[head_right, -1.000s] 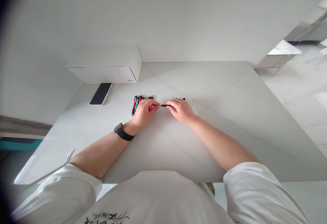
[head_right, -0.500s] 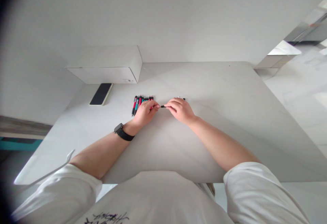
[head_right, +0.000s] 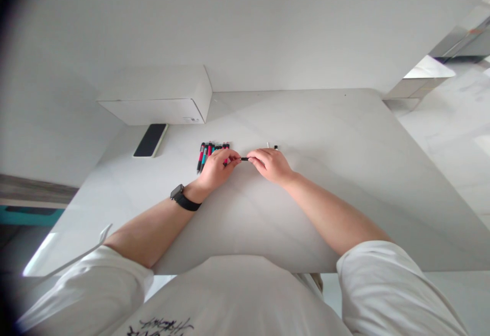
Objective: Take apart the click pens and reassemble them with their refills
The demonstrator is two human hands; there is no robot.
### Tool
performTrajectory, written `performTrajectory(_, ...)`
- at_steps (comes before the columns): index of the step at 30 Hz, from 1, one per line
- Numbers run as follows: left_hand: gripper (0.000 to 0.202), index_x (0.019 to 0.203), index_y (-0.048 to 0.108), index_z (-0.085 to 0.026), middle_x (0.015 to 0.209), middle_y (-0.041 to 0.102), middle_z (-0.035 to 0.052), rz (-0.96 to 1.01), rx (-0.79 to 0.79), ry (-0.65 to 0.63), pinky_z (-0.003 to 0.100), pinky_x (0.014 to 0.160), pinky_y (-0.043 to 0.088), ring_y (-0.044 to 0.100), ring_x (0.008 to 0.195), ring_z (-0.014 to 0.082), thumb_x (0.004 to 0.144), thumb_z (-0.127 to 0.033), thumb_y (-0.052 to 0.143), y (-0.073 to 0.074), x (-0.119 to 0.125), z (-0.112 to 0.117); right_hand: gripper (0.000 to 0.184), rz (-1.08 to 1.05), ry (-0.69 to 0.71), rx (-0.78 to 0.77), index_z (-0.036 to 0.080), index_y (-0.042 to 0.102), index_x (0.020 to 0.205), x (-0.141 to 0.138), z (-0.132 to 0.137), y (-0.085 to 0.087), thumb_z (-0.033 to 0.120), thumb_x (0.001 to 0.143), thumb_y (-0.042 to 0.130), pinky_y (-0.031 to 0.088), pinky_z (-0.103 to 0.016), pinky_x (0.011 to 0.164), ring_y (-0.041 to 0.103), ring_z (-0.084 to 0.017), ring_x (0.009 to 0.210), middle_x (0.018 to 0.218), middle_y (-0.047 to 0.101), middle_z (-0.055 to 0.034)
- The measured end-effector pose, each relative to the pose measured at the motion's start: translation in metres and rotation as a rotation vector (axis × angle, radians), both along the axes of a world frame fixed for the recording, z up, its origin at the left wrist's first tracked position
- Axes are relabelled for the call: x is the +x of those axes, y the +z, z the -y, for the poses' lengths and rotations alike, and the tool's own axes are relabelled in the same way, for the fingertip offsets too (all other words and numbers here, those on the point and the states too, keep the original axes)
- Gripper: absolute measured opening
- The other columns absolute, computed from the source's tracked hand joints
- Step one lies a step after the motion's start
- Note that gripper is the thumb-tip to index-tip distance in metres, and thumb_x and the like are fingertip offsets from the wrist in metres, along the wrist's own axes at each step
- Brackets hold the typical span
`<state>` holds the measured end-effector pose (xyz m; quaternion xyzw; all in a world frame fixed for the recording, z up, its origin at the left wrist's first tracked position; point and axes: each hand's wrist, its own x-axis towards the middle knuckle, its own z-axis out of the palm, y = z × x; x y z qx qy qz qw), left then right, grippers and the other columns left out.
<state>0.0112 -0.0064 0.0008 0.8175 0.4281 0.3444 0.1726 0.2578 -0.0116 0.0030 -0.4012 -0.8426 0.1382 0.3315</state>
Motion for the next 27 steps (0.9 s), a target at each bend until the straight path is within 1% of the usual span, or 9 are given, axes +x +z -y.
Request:
performTrajectory(5,0.009,0.105,0.071,-0.023,0.095,0.075,0.0032,0.004,0.014,-0.009,0.036,0.092,0.051,0.069,0.091,0.0198,0.098,-0.027,0.068,-0.003,-0.001,-0.001,0.024,-0.012,-0.007,-0.064,0.027,0.07,0.119,0.0,0.0,-0.001,0.036,0.107,0.051,0.053,-0.032,0.085,0.074,-0.02,0.084,0.094,0.08,-0.002)
performTrajectory(9,0.011,0.107,0.072,-0.023,0.097,0.076,0.0037,-0.005,0.025,-0.005,0.036,0.093,0.052,0.07,0.094,0.0202,0.099,-0.024,0.066,-0.003,-0.001,-0.001,0.025,-0.016,-0.004,-0.119,0.027,0.069,0.122,0.001,-0.001,-0.001,0.036,0.108,0.051,0.053,-0.03,0.083,0.076,-0.019,0.084,0.09,0.08,-0.0007)
performTrajectory(13,0.011,0.107,0.073,-0.024,0.096,0.076,0.0033,-0.009,0.016,0.016,0.036,0.092,0.052,0.071,0.093,0.0203,0.099,-0.025,0.065,-0.002,-0.001,0.0,0.026,-0.011,-0.005,-0.166,0.028,0.066,0.127,0.001,-0.002,-0.003,0.036,0.108,0.05,0.053,-0.03,0.081,0.076,-0.019,0.086,0.092,0.081,-0.0013)
performTrajectory(15,0.011,0.106,0.073,-0.024,0.095,0.076,0.0035,-0.013,0.004,0.03,0.036,0.091,0.053,0.071,0.093,0.0206,0.099,-0.026,0.064,-0.002,-0.001,-0.001,0.026,-0.019,-0.009,-0.138,0.028,0.065,0.128,0.001,-0.003,-0.005,0.036,0.105,0.055,0.054,-0.031,0.083,0.075,-0.02,0.088,0.094,0.08,-0.0021)
performTrajectory(18,0.011,0.105,0.073,-0.023,0.095,0.077,0.0037,-0.02,-0.004,0.032,0.036,0.09,0.053,0.071,0.092,0.0207,0.1,-0.026,0.063,-0.001,-0.001,-0.001,0.026,-0.032,-0.005,-0.09,0.028,0.065,0.124,0.0,-0.004,-0.011,0.032,0.098,0.064,0.054,-0.032,0.084,0.074,-0.021,0.089,0.095,0.078,-0.0028)
performTrajectory(20,0.011,0.105,0.073,-0.023,0.095,0.077,0.0035,-0.024,-0.001,0.034,0.036,0.089,0.053,0.071,0.091,0.0205,0.099,-0.026,0.064,-0.001,-0.001,-0.001,0.02,-0.028,-0.007,-0.091,0.028,0.065,0.117,0.001,-0.005,-0.013,0.028,0.097,0.064,0.054,-0.031,0.082,0.074,-0.021,0.088,0.096,0.078,-0.0029)
performTrajectory(23,0.01,0.104,0.072,-0.023,0.094,0.076,0.0027,-0.024,0.008,0.033,0.035,0.088,0.052,0.071,0.09,0.0198,0.099,-0.025,0.065,-0.002,-0.001,-0.001,0.013,-0.018,-0.026,-0.104,0.027,0.065,0.11,0.001,-0.005,-0.012,0.03,0.098,0.064,0.052,-0.03,0.078,0.074,-0.02,0.086,0.096,0.078,-0.0029)
performTrajectory(27,0.009,0.105,0.073,-0.024,0.092,0.076,0.0017,-0.014,0.011,0.025,0.034,0.087,0.052,0.071,0.088,0.0192,0.098,-0.024,0.066,-0.002,0.0,-0.001,0.012,-0.003,-0.011,-0.147,0.026,0.067,0.106,0.002,-0.006,-0.007,0.035,0.104,0.058,0.049,-0.028,0.073,0.072,-0.018,0.077,0.088,0.078,-0.0004)
